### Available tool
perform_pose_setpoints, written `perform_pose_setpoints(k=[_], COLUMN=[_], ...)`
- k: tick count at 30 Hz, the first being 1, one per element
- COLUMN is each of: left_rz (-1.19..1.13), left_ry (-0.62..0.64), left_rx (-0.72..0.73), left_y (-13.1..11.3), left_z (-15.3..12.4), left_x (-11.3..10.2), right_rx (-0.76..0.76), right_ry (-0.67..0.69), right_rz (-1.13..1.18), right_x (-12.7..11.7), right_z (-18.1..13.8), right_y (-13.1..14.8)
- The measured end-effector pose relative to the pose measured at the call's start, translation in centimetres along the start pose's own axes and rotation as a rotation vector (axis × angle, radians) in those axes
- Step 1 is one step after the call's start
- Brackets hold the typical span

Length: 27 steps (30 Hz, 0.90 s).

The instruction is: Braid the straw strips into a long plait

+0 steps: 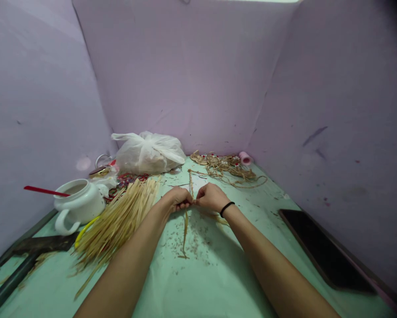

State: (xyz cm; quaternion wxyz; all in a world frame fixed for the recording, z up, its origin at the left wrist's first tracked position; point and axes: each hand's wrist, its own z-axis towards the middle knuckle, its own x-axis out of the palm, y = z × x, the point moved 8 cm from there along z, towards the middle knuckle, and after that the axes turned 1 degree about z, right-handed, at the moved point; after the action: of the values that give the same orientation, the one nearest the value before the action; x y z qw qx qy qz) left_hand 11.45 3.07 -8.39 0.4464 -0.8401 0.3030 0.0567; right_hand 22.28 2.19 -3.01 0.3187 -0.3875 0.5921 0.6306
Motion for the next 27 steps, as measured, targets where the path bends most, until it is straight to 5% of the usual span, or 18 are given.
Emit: perform_pose_setpoints(k=[6, 10, 14, 18, 22, 27], left_rz=[-0.107, -0.172, -0.156, -0.170, -0.217, -0.237], left_ry=[0.047, 0.183, 0.142, 0.158, 0.233, 0.268], left_rx=[0.008, 0.041, 0.152, 0.213, 0.272, 0.264], left_y=[0.1, 0.3, 0.1, 0.0, -0.4, -0.3], left_z=[0.6, 0.7, 0.9, 1.0, 0.7, 0.7], left_x=[0.3, 0.4, -0.4, -0.4, -0.1, 0.1], right_rx=[-0.025, -0.126, -0.170, -0.076, 0.228, 0.302], right_ry=[-0.040, -0.037, 0.067, 0.158, 0.122, 0.377], right_rz=[-0.202, -0.187, -0.106, 0.130, 0.586, 0.927], right_x=[-1.1, -0.9, -0.4, -0.3, 0.0, 3.3], right_z=[-1.6, -2.0, -2.1, -1.2, -0.5, -1.2], right_y=[2.5, 3.7, 3.9, 2.3, -0.6, 0.2])
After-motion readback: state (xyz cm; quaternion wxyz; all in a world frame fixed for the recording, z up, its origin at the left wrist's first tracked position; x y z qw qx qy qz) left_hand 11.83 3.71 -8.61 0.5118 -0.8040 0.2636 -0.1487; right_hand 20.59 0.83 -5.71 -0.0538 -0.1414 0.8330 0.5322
